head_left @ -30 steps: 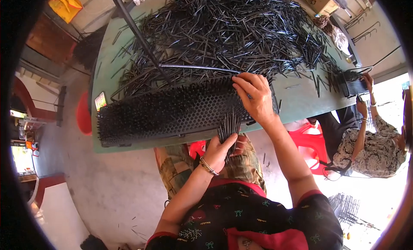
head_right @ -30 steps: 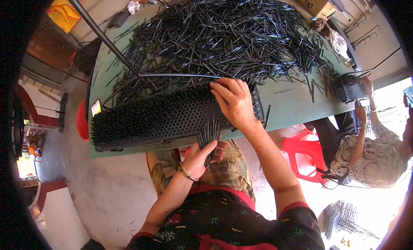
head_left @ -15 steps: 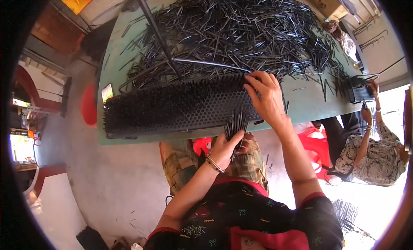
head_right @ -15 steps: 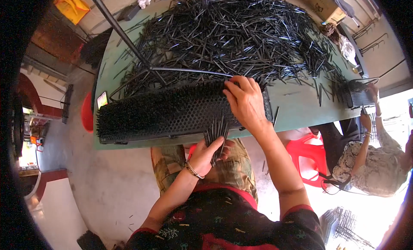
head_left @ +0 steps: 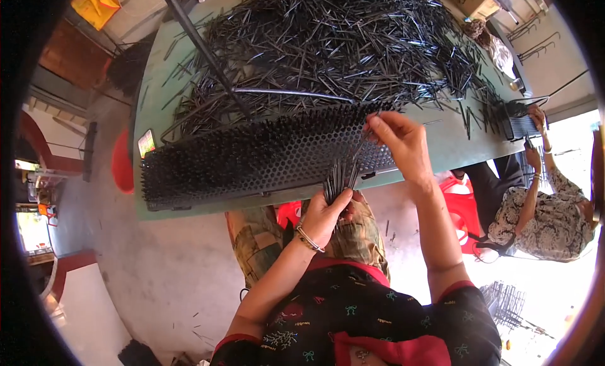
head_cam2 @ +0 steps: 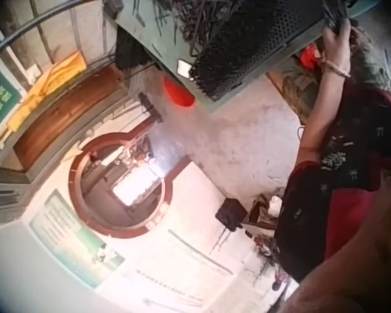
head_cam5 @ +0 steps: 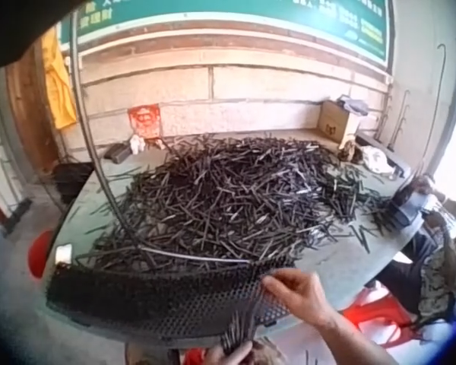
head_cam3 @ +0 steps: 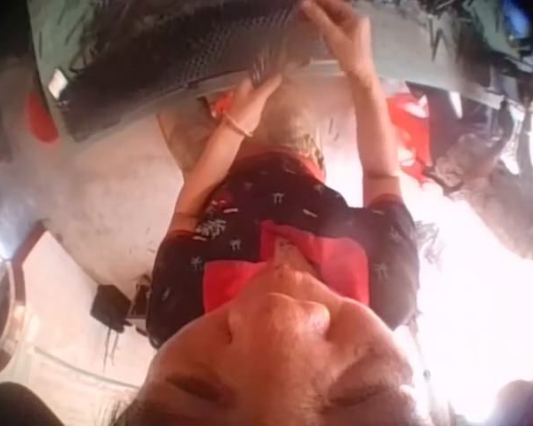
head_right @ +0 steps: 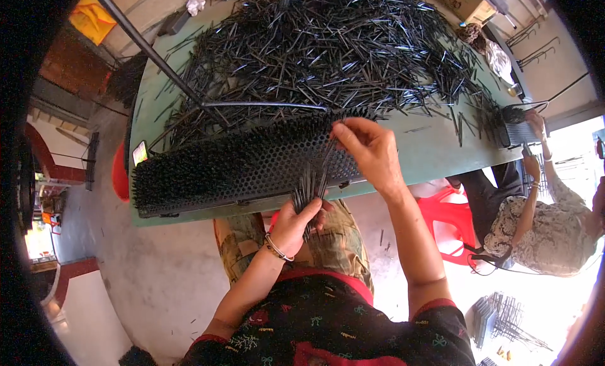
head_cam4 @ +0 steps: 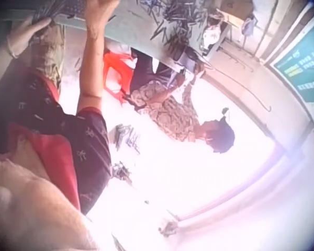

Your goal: The person inserts long black pins into a perforated rubber mat by hand.

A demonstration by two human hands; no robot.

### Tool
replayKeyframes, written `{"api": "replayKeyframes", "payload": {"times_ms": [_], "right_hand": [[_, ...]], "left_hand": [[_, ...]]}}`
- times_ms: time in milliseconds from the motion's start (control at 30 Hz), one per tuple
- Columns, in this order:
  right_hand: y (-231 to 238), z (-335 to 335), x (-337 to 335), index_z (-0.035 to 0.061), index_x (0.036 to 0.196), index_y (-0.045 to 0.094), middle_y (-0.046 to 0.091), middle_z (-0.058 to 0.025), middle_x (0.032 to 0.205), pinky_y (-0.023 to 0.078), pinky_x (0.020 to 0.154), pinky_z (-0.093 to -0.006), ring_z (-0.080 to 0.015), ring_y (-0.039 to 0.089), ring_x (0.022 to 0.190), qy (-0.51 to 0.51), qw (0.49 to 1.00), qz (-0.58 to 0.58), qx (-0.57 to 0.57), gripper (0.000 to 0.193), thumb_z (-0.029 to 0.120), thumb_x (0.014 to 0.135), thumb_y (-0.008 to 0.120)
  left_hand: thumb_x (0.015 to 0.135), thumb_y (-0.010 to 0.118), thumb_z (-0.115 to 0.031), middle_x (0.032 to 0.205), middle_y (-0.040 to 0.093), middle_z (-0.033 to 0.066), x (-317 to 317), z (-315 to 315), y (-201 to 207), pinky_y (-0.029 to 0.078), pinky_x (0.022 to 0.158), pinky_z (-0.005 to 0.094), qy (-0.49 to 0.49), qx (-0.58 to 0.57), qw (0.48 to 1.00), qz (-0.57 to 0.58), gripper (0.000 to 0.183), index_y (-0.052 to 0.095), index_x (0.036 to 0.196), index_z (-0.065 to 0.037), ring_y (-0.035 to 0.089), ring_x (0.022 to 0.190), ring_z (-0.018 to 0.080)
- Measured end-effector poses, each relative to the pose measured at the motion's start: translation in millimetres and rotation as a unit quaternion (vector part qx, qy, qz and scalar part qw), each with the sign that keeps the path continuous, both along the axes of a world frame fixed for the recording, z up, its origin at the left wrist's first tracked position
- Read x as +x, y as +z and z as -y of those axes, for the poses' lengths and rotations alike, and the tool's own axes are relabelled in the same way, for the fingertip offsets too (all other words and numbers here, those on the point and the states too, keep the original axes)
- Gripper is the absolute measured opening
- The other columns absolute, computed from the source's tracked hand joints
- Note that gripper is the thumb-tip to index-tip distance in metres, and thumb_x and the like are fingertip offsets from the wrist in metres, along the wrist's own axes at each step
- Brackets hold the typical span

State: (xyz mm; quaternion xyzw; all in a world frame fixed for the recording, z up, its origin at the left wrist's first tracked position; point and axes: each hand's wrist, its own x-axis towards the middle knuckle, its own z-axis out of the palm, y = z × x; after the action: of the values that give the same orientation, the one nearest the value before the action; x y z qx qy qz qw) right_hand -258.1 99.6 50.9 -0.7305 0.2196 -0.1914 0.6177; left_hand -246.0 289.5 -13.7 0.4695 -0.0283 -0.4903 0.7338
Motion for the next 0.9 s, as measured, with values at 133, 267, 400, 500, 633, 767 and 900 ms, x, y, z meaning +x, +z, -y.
{"api": "replayKeyframes", "payload": {"times_ms": [133, 267, 400, 500, 633, 767, 900], "right_hand": [[3, 3, 8, -0.0037, 0.097, 0.064, 0.066, -0.0059, 0.083, 0.046, 0.065, -0.0224, -0.0086, 0.058, 0.071, 0.015, 1.000, 0.014, 0.010, 0.023, 0.017, 0.088, 0.060], [-2, 3, -6, -0.0026, 0.098, 0.065, 0.066, -0.0056, 0.082, 0.046, 0.061, -0.0226, -0.0082, 0.058, 0.069, 0.124, 0.987, -0.056, 0.085, 0.023, 0.017, 0.089, 0.059], [-18, -7, -18, -0.0029, 0.098, 0.065, 0.066, -0.0049, 0.081, 0.046, 0.061, -0.0214, -0.0080, 0.058, 0.067, 0.153, 0.974, -0.115, 0.119, 0.023, 0.017, 0.088, 0.059], [-19, -2, -20, -0.0029, 0.097, 0.065, 0.066, -0.0051, 0.082, 0.046, 0.061, -0.0214, -0.0082, 0.058, 0.068, 0.140, 0.977, -0.122, 0.106, 0.023, 0.018, 0.088, 0.060], [-5, 3, -9, -0.0019, 0.096, 0.064, 0.065, -0.0046, 0.078, 0.047, 0.062, -0.0213, -0.0083, 0.060, 0.070, 0.003, 0.997, -0.009, 0.077, 0.018, 0.013, 0.086, 0.062], [-14, 6, 13, 0.0032, 0.106, 0.062, 0.065, -0.0054, 0.080, 0.049, 0.068, -0.0233, -0.0090, 0.061, 0.073, -0.064, 0.981, 0.107, -0.148, 0.025, 0.005, 0.082, 0.065], [-23, 4, 23, 0.0031, 0.107, 0.061, 0.067, -0.0083, 0.082, 0.049, 0.069, -0.0239, -0.0103, 0.063, 0.075, -0.067, 0.964, 0.113, -0.230, 0.026, 0.003, 0.081, 0.065]], "left_hand": [[0.092, 0.053, -0.026, 0.084, 0.064, 0.0043, 1, -3, -4, 0.046, 0.056, 0.0223, 0.021, 0.002, 0.998, -0.063, 0.025, 0.061, 0.094, -0.002, 0.058, 0.067, 0.0087], [0.092, 0.052, -0.031, 0.090, 0.064, 0.0067, 4, -4, 7, 0.053, 0.068, 0.0292, 0.030, -0.043, 0.986, -0.155, 0.031, 0.058, 0.104, -0.003, 0.062, 0.083, 0.0150], [0.088, 0.059, -0.017, 0.090, 0.064, 0.0064, -2, -3, 2, 0.053, 0.069, 0.0306, 0.036, -0.012, 0.996, -0.082, 0.021, 0.058, 0.103, -0.003, 0.062, 0.082, 0.0152], [0.089, 0.058, -0.019, 0.090, 0.064, 0.0065, -4, -5, -2, 0.053, 0.069, 0.0298, 0.033, -0.016, 0.996, -0.077, 0.020, 0.058, 0.102, -0.003, 0.063, 0.081, 0.0150], [0.090, 0.056, -0.016, 0.093, 0.063, 0.0077, -4, -5, 3, 0.053, 0.069, 0.0306, 0.030, -0.017, 0.996, -0.079, 0.021, 0.056, 0.107, -0.003, 0.062, 0.080, 0.0155], [0.088, 0.058, -0.017, 0.088, 0.065, 0.0075, -3, 5, 2, 0.050, 0.066, 0.0281, 0.037, -0.028, 0.992, -0.117, 0.022, 0.059, 0.103, -0.001, 0.062, 0.076, 0.0152], [0.088, 0.057, -0.013, 0.089, 0.065, 0.0095, -4, 5, 4, 0.051, 0.067, 0.0287, 0.024, 0.012, 0.994, -0.108, 0.022, 0.059, 0.106, 0.000, 0.063, 0.077, 0.0161]]}}
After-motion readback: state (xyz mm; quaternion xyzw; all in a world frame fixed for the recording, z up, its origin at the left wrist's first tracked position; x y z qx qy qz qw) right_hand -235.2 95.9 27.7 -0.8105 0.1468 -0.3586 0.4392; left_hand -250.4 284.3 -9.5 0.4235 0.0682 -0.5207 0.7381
